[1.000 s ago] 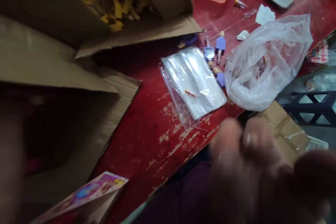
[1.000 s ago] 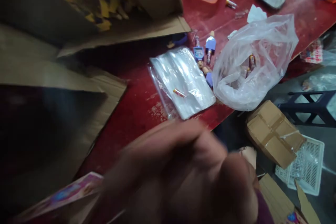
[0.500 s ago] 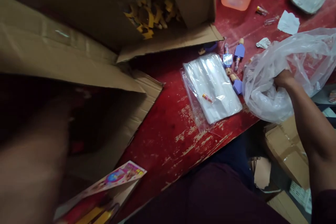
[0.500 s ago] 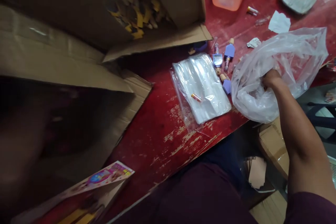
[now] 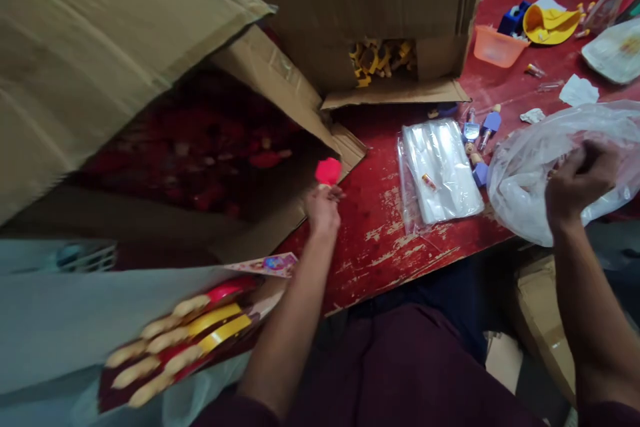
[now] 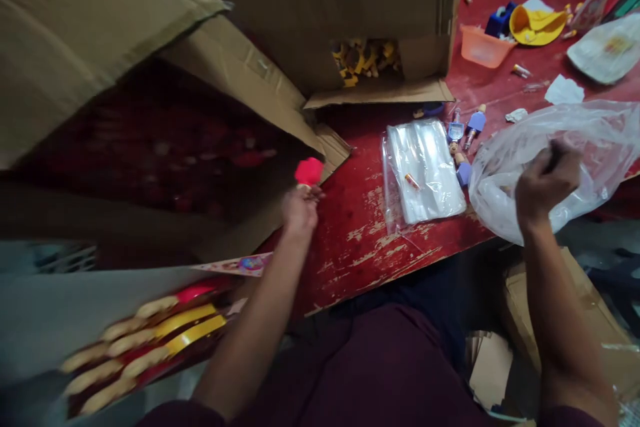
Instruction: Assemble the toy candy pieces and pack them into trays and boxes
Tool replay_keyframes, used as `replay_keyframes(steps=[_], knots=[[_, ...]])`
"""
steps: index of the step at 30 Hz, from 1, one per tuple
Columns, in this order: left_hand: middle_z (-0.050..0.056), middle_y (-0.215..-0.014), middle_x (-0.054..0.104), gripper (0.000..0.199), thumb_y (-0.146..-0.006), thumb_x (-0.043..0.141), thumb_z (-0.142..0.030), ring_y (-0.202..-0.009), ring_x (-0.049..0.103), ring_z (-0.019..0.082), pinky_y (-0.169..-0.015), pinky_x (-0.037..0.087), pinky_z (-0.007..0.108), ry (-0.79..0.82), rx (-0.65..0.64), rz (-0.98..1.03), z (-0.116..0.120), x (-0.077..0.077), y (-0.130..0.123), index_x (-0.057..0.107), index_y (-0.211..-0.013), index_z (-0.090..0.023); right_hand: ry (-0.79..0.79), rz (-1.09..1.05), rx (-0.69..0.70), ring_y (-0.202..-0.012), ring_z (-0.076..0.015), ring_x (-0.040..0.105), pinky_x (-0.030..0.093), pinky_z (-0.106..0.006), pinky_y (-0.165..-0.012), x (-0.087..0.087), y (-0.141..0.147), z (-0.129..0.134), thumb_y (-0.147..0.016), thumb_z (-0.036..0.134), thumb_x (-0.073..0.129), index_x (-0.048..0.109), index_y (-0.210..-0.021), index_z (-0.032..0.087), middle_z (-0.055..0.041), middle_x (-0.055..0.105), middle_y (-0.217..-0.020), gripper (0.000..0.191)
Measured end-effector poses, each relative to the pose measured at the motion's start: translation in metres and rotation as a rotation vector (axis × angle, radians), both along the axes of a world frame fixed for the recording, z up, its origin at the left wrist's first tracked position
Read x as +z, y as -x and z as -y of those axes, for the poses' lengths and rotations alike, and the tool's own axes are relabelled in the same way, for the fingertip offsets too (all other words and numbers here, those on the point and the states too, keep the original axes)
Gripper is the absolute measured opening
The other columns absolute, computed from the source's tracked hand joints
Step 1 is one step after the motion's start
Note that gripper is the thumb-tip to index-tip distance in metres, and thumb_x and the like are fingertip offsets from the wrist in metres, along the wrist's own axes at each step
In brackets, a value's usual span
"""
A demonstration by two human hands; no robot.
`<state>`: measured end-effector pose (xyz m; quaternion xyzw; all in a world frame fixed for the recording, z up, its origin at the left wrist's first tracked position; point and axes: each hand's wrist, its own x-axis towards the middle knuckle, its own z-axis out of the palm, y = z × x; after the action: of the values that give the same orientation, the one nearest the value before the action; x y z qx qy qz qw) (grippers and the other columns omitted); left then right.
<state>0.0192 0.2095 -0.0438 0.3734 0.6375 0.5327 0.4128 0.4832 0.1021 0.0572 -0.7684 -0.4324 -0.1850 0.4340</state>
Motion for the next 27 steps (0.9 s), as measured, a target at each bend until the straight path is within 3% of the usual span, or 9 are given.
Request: replay_keyframes(steps=[2, 5, 9, 12, 15, 19, 23, 25, 27], knots=[[0.001, -0.073, 0.064, 0.026, -0.088, 0.06, -0.041, -0.061, 0.065, 0.014, -0.063, 0.057, 0.032, 0.093, -0.035, 0.034, 0.044, -0.017, -0.007, 0.055, -0.09, -0.016, 0.101, -0.021, 0.301, -0.096, -0.0289, 0.065, 0.051, -0.045, -0.089, -0.014, 0.052, 0.002, -0.1, 0.032, 0.049, 0.067, -0.114, 0.021, -0.014, 0.069, -0.104, 0.026], [0.002, -0.077, 0.068, 0.028, -0.082, 0.064, -0.039, -0.063, 0.069, 0.016, -0.063, 0.058, 0.032, 0.192, -0.097, 0.028, 0.106, -0.036, -0.009, 0.052, -0.095, -0.018, 0.49, -0.089, 0.622, -0.093, -0.0252, 0.062, 0.05, -0.04, -0.088, -0.058, 0.116, -0.015, -0.097, 0.028, 0.05, 0.067, -0.108, 0.018, -0.0119, 0.069, -0.102, 0.023], [0.001, -0.073, 0.066, 0.029, -0.076, 0.07, -0.036, -0.064, 0.068, 0.018, -0.064, 0.057, 0.034, 0.279, -0.132, -0.087, 0.149, -0.05, 0.008, 0.054, -0.093, -0.019, 0.687, -0.14, 0.591, -0.101, -0.0282, 0.055, 0.044, -0.043, -0.094, -0.108, 0.158, -0.052, -0.091, 0.026, 0.055, 0.064, -0.111, 0.009, -0.0198, 0.066, -0.106, 0.028], [0.008, -0.093, 0.07, 0.033, -0.071, 0.077, -0.03, -0.093, 0.07, 0.026, -0.086, 0.055, 0.042, 0.284, -0.103, -0.21, 0.151, -0.051, 0.019, 0.059, -0.097, -0.02, 0.647, -0.156, 0.591, -0.098, -0.0282, 0.054, 0.043, -0.045, -0.093, -0.118, 0.167, -0.067, -0.09, 0.025, 0.053, 0.063, -0.103, 0.006, -0.0222, 0.064, -0.101, 0.025], [0.017, -0.127, 0.063, 0.045, -0.072, 0.08, -0.033, -0.129, 0.054, 0.035, -0.108, 0.042, 0.051, 0.265, -0.147, -0.413, 0.14, -0.043, 0.018, 0.062, -0.112, -0.019, 0.584, -0.204, 0.587, -0.097, -0.0264, 0.056, 0.046, -0.044, -0.09, -0.109, 0.173, -0.062, -0.092, 0.026, 0.049, 0.059, -0.103, 0.007, -0.022, 0.064, -0.102, 0.024], [0.02, -0.133, 0.059, 0.045, -0.08, 0.077, -0.036, -0.134, 0.048, 0.037, -0.112, 0.037, 0.051, 0.254, -0.412, -0.673, 0.125, -0.029, 0.004, 0.062, -0.117, -0.015, 0.509, -0.324, 0.686, -0.089, -0.0193, 0.063, 0.053, -0.033, -0.075, -0.08, 0.183, -0.02, -0.099, 0.038, 0.044, 0.048, -0.12, 0.016, -0.0128, 0.067, -0.108, 0.03], [0.018, -0.12, 0.067, 0.042, -0.084, 0.073, -0.023, -0.118, 0.062, 0.03, -0.104, 0.047, 0.043, 0.231, -0.53, -0.495, 0.129, -0.013, -0.009, 0.059, -0.121, -0.012, 0.366, -0.558, 0.874, -0.092, -0.0176, 0.066, 0.055, -0.031, -0.074, -0.04, 0.191, 0.042, -0.1, 0.048, 0.051, 0.05, -0.128, 0.024, -0.0077, 0.067, -0.113, 0.037], [0.014, -0.116, 0.07, 0.039, -0.088, 0.069, -0.025, -0.107, 0.067, 0.024, -0.096, 0.052, 0.037, 0.218, -0.601, -0.393, 0.14, 0.0, -0.011, 0.057, -0.123, -0.013, 0.388, -0.525, 0.866, -0.087, -0.0179, 0.065, 0.054, -0.033, -0.076, -0.02, 0.194, 0.069, -0.1, 0.048, 0.053, 0.055, -0.127, 0.023, -0.0069, 0.068, -0.107, 0.037], [0.012, -0.115, 0.07, 0.041, -0.092, 0.066, -0.034, -0.097, 0.07, 0.021, -0.087, 0.056, 0.034, 0.212, -0.701, -0.129, 0.156, 0.02, -0.011, 0.056, -0.126, -0.014, 0.468, -0.437, 0.878, -0.083, -0.0181, 0.064, 0.054, -0.034, -0.076, -0.003, 0.197, 0.088, -0.1, 0.046, 0.054, 0.059, -0.124, 0.022, -0.0061, 0.069, -0.101, 0.034]])
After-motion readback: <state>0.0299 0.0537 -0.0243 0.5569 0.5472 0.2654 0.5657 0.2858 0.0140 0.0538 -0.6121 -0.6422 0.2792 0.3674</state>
